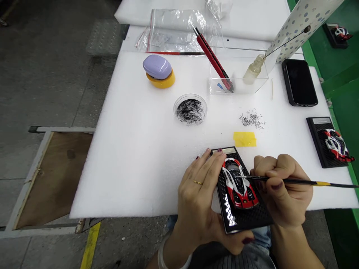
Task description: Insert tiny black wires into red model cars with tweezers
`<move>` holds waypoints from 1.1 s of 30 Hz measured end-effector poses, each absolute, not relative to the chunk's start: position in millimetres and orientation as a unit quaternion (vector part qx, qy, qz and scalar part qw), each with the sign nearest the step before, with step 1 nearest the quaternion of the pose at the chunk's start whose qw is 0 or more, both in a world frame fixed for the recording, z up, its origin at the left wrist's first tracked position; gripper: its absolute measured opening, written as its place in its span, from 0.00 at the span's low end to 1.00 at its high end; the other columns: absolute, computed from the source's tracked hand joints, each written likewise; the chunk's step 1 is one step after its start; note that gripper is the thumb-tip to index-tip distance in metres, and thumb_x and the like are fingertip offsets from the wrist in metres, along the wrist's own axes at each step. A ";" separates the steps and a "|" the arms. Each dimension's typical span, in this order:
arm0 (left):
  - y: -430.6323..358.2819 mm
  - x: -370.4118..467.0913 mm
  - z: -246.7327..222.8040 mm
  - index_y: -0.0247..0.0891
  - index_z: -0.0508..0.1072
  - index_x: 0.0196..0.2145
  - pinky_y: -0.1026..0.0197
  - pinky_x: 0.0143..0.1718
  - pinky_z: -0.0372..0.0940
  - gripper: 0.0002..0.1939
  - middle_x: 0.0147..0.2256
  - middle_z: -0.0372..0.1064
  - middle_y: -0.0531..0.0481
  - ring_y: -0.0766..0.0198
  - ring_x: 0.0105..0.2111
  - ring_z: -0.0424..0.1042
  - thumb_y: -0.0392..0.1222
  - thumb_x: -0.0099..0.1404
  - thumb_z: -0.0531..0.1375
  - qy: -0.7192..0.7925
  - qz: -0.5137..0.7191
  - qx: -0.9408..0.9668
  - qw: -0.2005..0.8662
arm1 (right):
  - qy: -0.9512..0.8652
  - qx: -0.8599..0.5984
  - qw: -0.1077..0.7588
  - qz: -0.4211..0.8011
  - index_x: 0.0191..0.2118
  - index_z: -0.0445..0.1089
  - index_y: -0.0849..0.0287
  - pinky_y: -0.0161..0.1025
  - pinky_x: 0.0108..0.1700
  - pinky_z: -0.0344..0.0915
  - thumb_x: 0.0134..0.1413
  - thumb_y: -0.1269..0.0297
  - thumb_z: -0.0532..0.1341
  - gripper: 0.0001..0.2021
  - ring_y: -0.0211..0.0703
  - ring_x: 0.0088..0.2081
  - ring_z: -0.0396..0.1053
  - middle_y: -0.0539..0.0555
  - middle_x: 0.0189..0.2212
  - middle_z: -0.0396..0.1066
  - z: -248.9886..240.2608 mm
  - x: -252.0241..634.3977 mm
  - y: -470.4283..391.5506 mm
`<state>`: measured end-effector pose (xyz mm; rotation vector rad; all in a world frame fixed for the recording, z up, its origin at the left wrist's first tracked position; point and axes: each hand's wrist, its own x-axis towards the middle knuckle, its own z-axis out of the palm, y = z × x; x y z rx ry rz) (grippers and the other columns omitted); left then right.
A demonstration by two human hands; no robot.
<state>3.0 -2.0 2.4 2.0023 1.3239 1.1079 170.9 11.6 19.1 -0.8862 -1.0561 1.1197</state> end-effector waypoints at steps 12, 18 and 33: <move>-4.6 2.8 4.0 0.32 0.63 0.65 0.46 0.69 0.55 0.51 0.62 0.69 0.38 0.45 0.67 0.62 0.79 0.63 0.48 0.486 0.378 0.757 0.220 | -0.397 -0.391 0.673 0.486 0.35 0.73 0.54 0.37 0.19 0.46 0.58 0.61 0.67 0.04 0.38 0.21 0.51 0.47 0.19 0.54 32.0 187.8 12.1; -4.7 34.4 11.1 0.36 0.67 0.57 0.45 0.68 0.49 0.51 0.48 0.78 0.40 0.43 0.57 0.72 0.80 0.51 0.60 0.517 0.435 0.726 0.127 | -0.471 -0.544 0.613 0.325 0.42 0.79 0.53 0.42 0.32 0.67 0.67 0.60 0.62 0.08 0.44 0.31 0.71 0.53 0.31 0.74 51.5 213.8 -13.0; -24.6 56.5 21.7 0.37 0.63 0.61 0.35 0.68 0.47 0.53 0.56 0.67 0.34 0.36 0.63 0.59 0.79 0.51 0.63 0.496 0.424 0.753 0.083 | -0.531 -0.677 0.419 0.289 0.35 0.61 0.52 0.42 0.39 0.69 0.57 0.60 0.67 0.12 0.47 0.38 0.75 0.52 0.40 0.78 62.5 250.8 -45.3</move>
